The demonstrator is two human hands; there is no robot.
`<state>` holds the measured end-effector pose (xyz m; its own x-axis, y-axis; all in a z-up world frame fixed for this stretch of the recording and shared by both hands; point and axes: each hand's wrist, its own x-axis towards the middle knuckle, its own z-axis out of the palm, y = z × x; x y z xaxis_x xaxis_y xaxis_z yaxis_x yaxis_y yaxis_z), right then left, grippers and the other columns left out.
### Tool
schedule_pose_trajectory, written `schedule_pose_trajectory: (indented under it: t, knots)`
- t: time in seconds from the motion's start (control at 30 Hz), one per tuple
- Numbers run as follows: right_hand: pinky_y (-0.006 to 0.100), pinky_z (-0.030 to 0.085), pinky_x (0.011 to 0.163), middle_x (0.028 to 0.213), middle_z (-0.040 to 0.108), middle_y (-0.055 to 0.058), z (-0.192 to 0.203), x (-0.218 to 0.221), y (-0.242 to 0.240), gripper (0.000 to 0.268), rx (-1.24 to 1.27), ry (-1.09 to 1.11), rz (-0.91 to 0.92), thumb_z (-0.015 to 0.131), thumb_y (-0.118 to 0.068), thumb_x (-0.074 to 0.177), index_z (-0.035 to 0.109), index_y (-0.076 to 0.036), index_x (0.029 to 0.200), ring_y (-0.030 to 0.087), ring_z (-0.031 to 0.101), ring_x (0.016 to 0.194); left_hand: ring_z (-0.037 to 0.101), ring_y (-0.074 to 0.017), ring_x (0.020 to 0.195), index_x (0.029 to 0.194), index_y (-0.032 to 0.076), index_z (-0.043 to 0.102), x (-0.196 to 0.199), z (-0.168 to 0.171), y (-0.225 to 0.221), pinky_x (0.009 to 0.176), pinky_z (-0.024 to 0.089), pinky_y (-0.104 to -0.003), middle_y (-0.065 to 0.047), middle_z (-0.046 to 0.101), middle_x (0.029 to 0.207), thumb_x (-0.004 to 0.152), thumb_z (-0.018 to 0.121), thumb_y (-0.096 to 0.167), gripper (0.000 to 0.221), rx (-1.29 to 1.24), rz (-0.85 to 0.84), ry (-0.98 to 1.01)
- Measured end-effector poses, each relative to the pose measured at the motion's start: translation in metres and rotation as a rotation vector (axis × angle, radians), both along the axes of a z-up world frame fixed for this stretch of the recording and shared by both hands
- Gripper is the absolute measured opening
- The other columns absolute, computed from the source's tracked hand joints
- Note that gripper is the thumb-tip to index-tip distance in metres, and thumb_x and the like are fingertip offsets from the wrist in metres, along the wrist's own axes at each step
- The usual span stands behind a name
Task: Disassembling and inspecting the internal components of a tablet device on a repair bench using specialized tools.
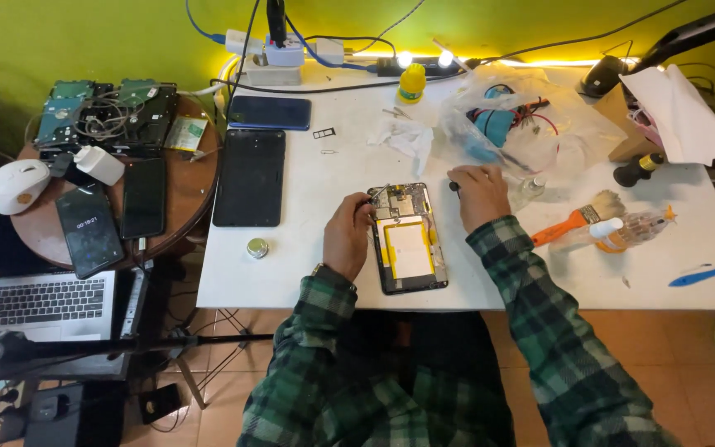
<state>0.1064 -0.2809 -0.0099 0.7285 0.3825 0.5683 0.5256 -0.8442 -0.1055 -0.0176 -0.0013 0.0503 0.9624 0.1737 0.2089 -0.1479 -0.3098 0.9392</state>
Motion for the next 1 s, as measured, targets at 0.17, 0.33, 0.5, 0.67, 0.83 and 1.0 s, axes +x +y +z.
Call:
schedule_pose_trajectory:
  t: [0.17,0.33,0.5,0.67,0.83,1.0]
  knots:
    - [0.038,0.045,0.102,0.119,0.065,-0.003,0.000,-0.003,-0.004,0.021,-0.035,-0.045,-0.080,0.067,-0.013,0.100,0.071,-0.025,0.117,0.025,0.058,0.120,0.073,-0.0288,0.090,0.125,0.007,0.060,0.000,0.003,0.000,0.083,0.057,-0.041,-0.015,0.073,0.098,0.108,0.046,0.007,0.022,-0.095,0.014,0.018]
    - [0.038,0.051,0.098,0.117,0.065,0.000,0.083,-0.040,0.033,0.020,0.296,-0.118,0.071,0.059,-0.011,0.105,0.070,-0.019,0.120,0.025,0.063,0.110,0.063,-0.0253,0.088,0.130,0.002,0.059,0.002,-0.008,0.002,0.085,0.055,-0.037,-0.014,0.064,0.098,0.110,0.041,0.005,0.027,-0.094,0.004,-0.074]
    - [0.029,0.057,0.066,0.101,0.069,0.021,0.087,-0.062,0.068,0.027,1.198,0.356,0.274,0.061,-0.012,0.106,0.051,-0.004,0.130,0.027,0.071,0.084,0.067,-0.0411,0.100,0.125,0.004,0.059,0.007,-0.022,0.001,0.089,0.055,-0.045,-0.018,0.063,0.104,0.108,0.042,0.011,0.024,0.132,0.008,-0.186]
    - [0.027,0.059,0.063,0.096,0.073,0.020,0.068,-0.072,0.101,0.022,1.727,0.707,0.201,0.043,-0.025,0.112,0.042,-0.020,0.134,0.024,0.075,0.080,0.066,-0.0444,0.100,0.124,0.002,0.059,0.005,-0.011,0.001,0.087,0.055,-0.046,-0.019,0.062,0.103,0.109,0.043,0.013,0.024,0.202,-0.019,-0.210]
    - [0.033,0.065,0.073,0.108,0.072,0.027,0.038,-0.068,0.110,0.028,1.844,0.682,0.149,0.043,-0.027,0.112,0.034,-0.024,0.139,0.029,0.077,0.088,0.068,-0.0354,0.091,0.123,0.007,0.062,0.008,-0.014,0.000,0.080,0.057,-0.042,-0.011,0.062,0.098,0.109,0.048,0.021,0.023,0.259,-0.050,-0.222]
    - [0.037,0.067,0.083,0.114,0.072,0.027,0.021,-0.069,0.105,0.033,1.906,0.636,0.116,0.052,-0.016,0.109,0.038,-0.022,0.139,0.031,0.077,0.095,0.069,-0.0324,0.084,0.121,0.012,0.064,0.009,-0.017,-0.002,0.071,0.057,-0.039,-0.008,0.062,0.092,0.108,0.052,0.026,0.023,0.321,-0.070,-0.203]
